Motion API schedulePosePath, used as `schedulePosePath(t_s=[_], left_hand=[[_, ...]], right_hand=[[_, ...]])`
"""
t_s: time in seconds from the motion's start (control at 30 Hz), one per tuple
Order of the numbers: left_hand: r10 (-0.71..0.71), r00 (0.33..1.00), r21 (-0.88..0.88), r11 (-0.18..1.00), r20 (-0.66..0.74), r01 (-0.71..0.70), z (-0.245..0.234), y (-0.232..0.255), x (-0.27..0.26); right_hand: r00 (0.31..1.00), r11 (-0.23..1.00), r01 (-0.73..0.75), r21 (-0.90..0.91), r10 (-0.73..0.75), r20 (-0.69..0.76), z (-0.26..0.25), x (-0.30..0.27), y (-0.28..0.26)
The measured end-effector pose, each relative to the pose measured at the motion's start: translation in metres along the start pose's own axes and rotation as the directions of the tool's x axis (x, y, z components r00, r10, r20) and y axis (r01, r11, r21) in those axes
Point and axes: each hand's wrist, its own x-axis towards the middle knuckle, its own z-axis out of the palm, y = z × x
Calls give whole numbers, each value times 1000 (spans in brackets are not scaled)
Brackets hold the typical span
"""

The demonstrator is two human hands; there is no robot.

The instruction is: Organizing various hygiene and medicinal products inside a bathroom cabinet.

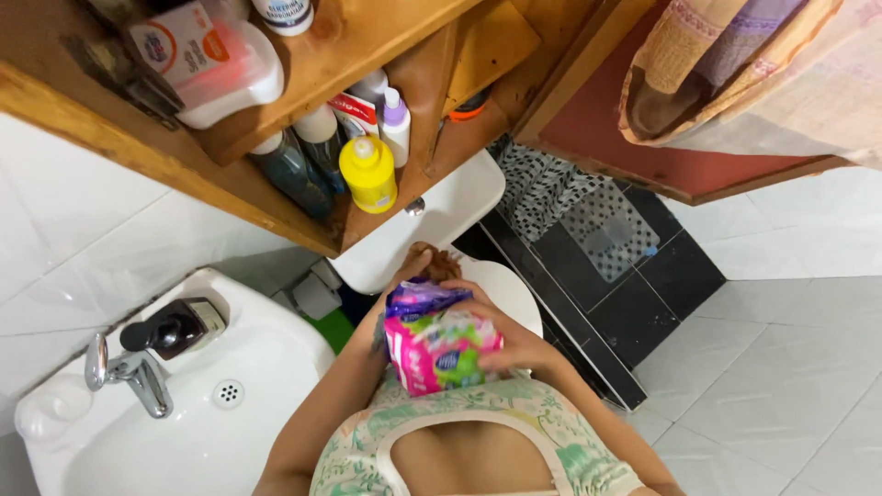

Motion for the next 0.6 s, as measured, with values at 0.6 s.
schedulePosePath(t_s=[0.6], left_hand=[[-226, 883, 112, 949, -412, 295, 71, 42, 23]], right_hand=[[303, 670, 597, -440, -697, -650, -110, 131, -100]])
